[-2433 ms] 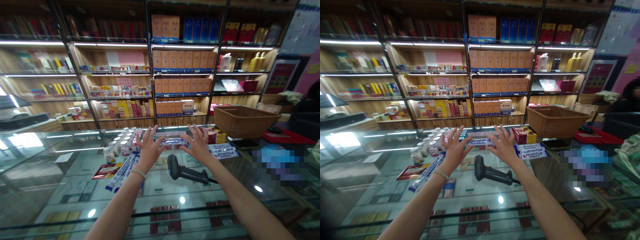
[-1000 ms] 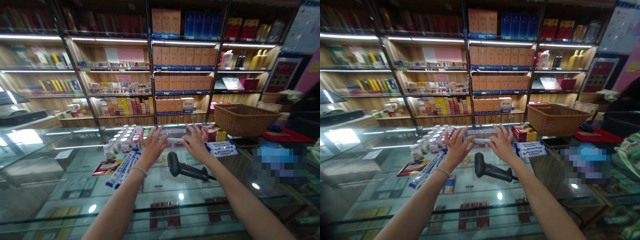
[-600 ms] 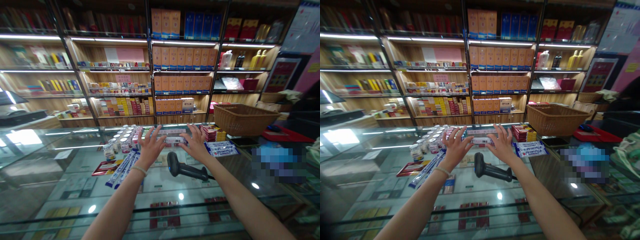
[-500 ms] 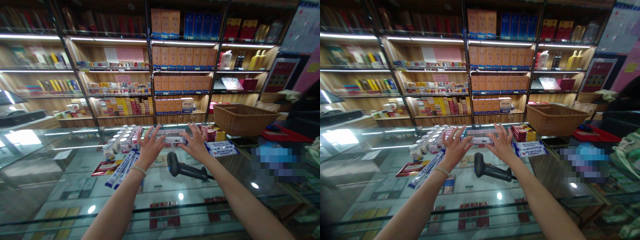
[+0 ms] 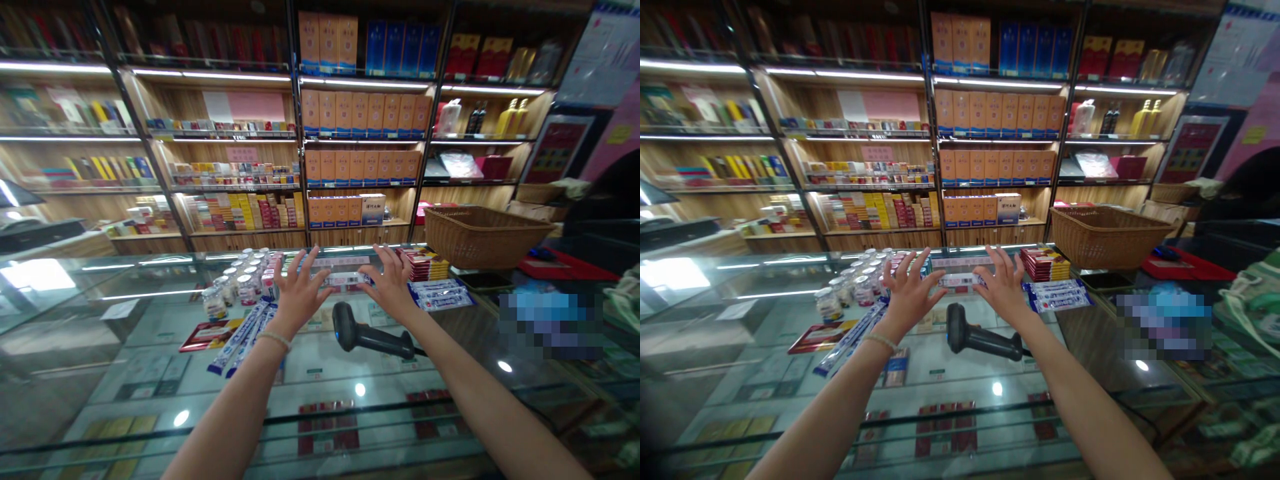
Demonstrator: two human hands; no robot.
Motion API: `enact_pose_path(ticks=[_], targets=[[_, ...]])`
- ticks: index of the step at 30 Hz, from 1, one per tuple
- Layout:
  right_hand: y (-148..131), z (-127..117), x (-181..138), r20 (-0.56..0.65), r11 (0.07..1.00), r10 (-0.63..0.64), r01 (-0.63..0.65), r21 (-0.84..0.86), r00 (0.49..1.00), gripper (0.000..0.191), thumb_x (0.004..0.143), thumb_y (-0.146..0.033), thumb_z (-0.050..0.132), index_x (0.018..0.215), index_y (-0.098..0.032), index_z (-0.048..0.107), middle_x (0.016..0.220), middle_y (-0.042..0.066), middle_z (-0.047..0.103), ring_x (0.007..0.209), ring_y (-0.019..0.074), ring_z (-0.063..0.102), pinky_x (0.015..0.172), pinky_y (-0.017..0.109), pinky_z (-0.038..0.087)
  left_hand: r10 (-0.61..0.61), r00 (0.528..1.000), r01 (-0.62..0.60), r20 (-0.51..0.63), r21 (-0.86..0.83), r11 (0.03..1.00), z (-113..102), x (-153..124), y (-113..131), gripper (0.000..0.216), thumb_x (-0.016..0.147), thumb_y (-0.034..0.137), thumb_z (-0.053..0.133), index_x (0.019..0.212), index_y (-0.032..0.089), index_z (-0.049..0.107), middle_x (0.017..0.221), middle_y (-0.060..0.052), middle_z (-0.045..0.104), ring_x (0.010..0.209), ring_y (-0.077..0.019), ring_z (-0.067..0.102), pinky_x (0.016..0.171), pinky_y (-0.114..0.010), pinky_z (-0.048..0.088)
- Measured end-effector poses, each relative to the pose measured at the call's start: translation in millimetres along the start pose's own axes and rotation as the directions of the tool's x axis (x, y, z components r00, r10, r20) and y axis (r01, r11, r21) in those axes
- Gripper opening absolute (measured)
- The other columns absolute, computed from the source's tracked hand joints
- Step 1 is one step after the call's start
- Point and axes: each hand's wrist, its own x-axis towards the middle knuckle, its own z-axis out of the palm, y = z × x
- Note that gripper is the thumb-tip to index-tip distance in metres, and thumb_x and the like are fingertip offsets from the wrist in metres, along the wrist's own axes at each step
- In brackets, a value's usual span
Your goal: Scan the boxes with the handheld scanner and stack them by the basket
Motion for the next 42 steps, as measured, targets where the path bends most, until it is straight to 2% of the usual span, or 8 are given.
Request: enact_pose_path(ticks=[8, 13, 19, 24, 29, 33, 37, 42], targets=[[-3.2, 1.6, -1.1, 0.054, 1.0, 0.016, -0.017, 0.012, 0.998, 0.027, 0.09, -0.044, 0.073, 0.112, -0.03, 0.071, 0.157, 0.011, 0.042, 0.15, 0.0322, 0.027, 0.122, 0.057, 0.012, -0.02, 1.0, 0.02, 0.01, -0.019, 1.0, 0.6, -0.9, -0.4, 0.026, 0.082, 0.048, 0.078, 0.099, 0.03, 0.071, 0.159, -0.007, 0.049, 0.146, -0.0338, 0.039, 0.124, -0.063, 0.001], [-4.8, -1.4, 8.8, 0.188, 1.0, -0.007, 0.012, -0.025, 0.982, 0.029, 0.093, -0.044, 0.068, 0.119, -0.031, 0.07, 0.16, 0.01, 0.041, 0.151, 0.0325, 0.026, 0.123, 0.06, 0.009, -0.096, 0.995, 0.098, 0.029, -0.066, 0.993, 1.3, -2.2, -1.8, 0.026, 0.079, 0.043, 0.082, 0.099, 0.029, 0.071, 0.16, -0.007, 0.047, 0.147, -0.0353, 0.038, 0.124, -0.065, 0.001], [-12.0, -23.3, 21.2, 0.321, 0.994, -0.067, 0.092, -0.063, 0.945, 0.046, 0.1, -0.051, 0.053, 0.141, -0.033, 0.06, 0.169, 0.01, 0.027, 0.157, 0.035, 0.013, 0.123, 0.063, 0.006, -0.184, 0.982, 0.186, 0.033, -0.084, 0.979, -0.9, -2.0, -3.3, 0.027, 0.078, 0.042, 0.083, 0.1, 0.03, 0.072, 0.162, -0.007, 0.044, 0.147, -0.0378, 0.038, 0.123, -0.067, 0.003], [-18.8, -48.9, 10.1, 0.404, 0.992, -0.067, 0.105, -0.073, 0.912, 0.055, 0.102, -0.056, 0.046, 0.15, -0.031, 0.051, 0.172, 0.011, 0.018, 0.159, 0.0353, 0.006, 0.124, 0.062, 0.003, -0.207, 0.977, 0.212, 0.055, -0.092, 0.973, -1.9, -3.7, -1.8, 0.027, 0.078, 0.041, 0.083, 0.1, 0.03, 0.072, 0.162, -0.006, 0.044, 0.147, -0.0377, 0.037, 0.123, -0.066, 0.004], [-24.2, -70.2, -13.8, 0.475, 0.996, -0.073, 0.084, -0.001, 0.877, 0.067, 0.093, -0.07, 0.054, 0.147, -0.029, 0.055, 0.173, 0.011, 0.014, 0.159, 0.0368, 0.007, 0.125, 0.062, 0.002, -0.222, 0.972, 0.23, 0.079, -0.118, 0.966, 2.1, -6.7, -2.3, 0.024, 0.08, 0.04, 0.081, 0.101, 0.031, 0.073, 0.163, -0.005, 0.043, 0.148, -0.0373, 0.036, 0.123, -0.065, 0.002], [-32.4, -73.6, -31.3, 0.525, 0.996, -0.089, 0.073, 0.051, 0.846, 0.077, 0.079, -0.077, 0.066, 0.137, -0.025, 0.062, 0.172, 0.015, 0.017, 0.158, 0.0394, 0.007, 0.124, 0.065, -0.001, -0.22, 0.972, 0.228, 0.077, -0.12, 0.966, 4.3, -7.1, -3.1, 0.024, 0.081, 0.041, 0.08, 0.101, 0.031, 0.073, 0.164, -0.005, 0.042, 0.148, -0.0371, 0.036, 0.122, -0.065, 0.003], [-42.2, -69.0, -42.0, 0.543, 0.996, -0.077, 0.043, 0.075, 0.836, 0.068, 0.077, -0.069, 0.073, 0.126, -0.023, 0.064, 0.171, 0.017, 0.02, 0.159, 0.0386, 0.007, 0.122, 0.068, 0.001, -0.214, 0.974, 0.223, 0.079, -0.116, 0.968, 3.7, -6.8, -2.9, 0.024, 0.081, 0.041, 0.08, 0.101, 0.031, 0.073, 0.163, -0.006, 0.043, 0.147, -0.0373, 0.037, 0.122, -0.065, 0.003], [-52.4, -63.8, -47.2, 0.509, 0.998, -0.032, -0.001, 0.063, 0.86, 0.048, 0.079, -0.053, 0.076, 0.114, -0.023, 0.066, 0.171, 0.016, 0.021, 0.159, 0.0374, 0.01, 0.123, 0.068, 0.006, -0.21, 0.974, 0.219, 0.08, -0.12, 0.968, 2.2, -6.4, -3.0, 0.024, 0.08, 0.039, 0.081, 0.101, 0.031, 0.073, 0.162, -0.007, 0.045, 0.146, -0.0376, 0.039, 0.122, -0.065, 0.005]])
